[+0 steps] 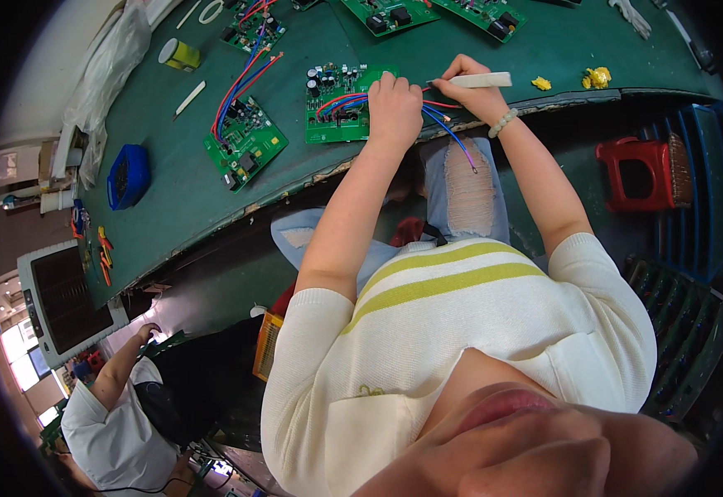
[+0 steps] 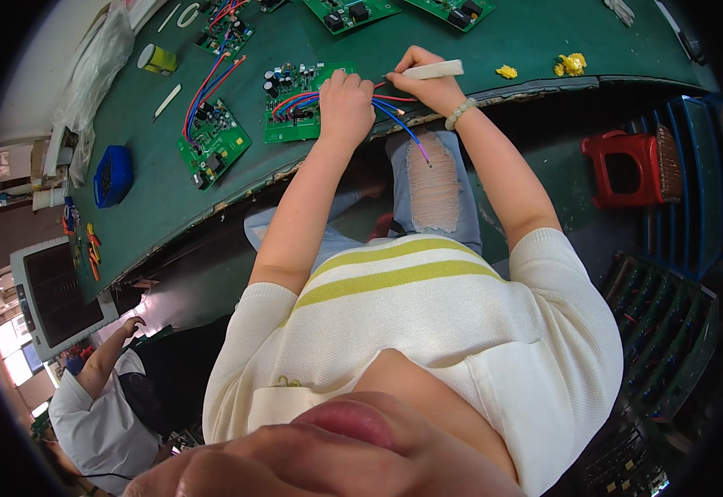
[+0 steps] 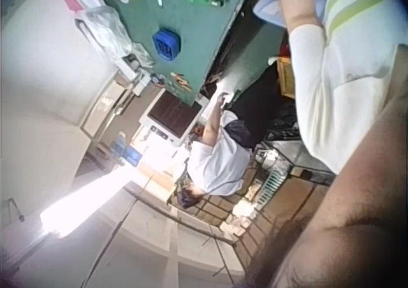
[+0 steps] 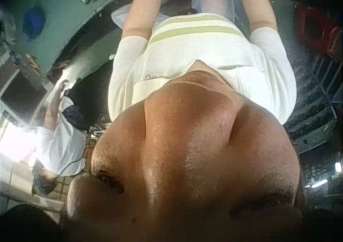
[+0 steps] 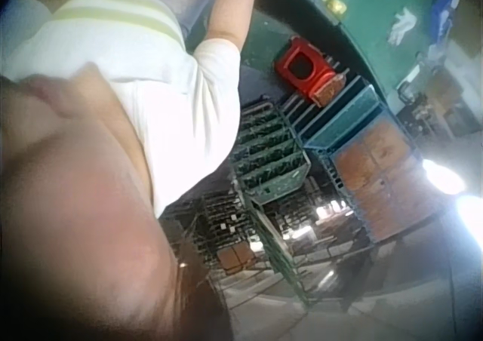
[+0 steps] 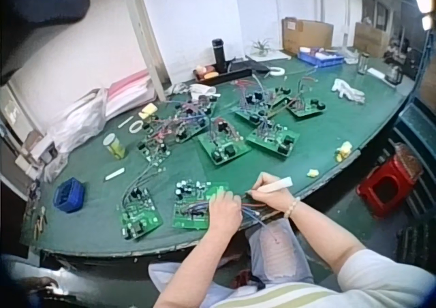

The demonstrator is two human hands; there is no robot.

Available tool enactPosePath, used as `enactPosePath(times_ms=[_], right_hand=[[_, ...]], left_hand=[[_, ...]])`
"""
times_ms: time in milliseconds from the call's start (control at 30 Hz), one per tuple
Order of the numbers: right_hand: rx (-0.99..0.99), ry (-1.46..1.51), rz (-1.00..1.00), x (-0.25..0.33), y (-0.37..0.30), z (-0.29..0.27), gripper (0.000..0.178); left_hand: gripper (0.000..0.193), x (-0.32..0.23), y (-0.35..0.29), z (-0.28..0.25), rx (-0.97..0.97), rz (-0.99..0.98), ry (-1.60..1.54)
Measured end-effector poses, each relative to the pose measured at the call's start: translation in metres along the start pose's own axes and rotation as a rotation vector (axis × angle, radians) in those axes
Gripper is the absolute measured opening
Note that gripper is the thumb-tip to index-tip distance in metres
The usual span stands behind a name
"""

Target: Assembling and inspecting printed circuit boards (PCBs) by connecting wires and checking components.

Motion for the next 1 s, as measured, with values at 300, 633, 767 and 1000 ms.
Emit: enactPosePath(times_ms=[300, 633, 767, 1000], right_hand=[[-0.097, -0.171, -0.098, -0.004, 0.004, -0.002, 0.021], [-0.005, -0.077, -0.041, -0.01, 0.003, 0.0, 0.021], [-0.066, -0.104, -0.065, -0.004, 0.001, -0.005, 0.021], [0.067, 0.044, -0.02, -0.01, -0.001, 0.001, 0.021]], left_hand=[[0.012, -0.001, 0.0, -0.003, -0.005, 0.002, -0.044], [0.004, -0.003, -0.002, -0.004, -0.104, 0.003, -0.074], [0.004, -0.003, -0.002, -0.004, -0.106, 0.037, -0.053], [0.006, -0.003, -0.001, 0.001, -0.07, 0.025, 0.064]])
Point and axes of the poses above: each hand's wrist, its own y-axis towards the middle knuckle, its own z-axis out of the palm, x = y × z, the point moved 5 cm from there along y, towards the middle knuckle, and after that the axes turned 5 degrees about x, right-handed, at the moved point
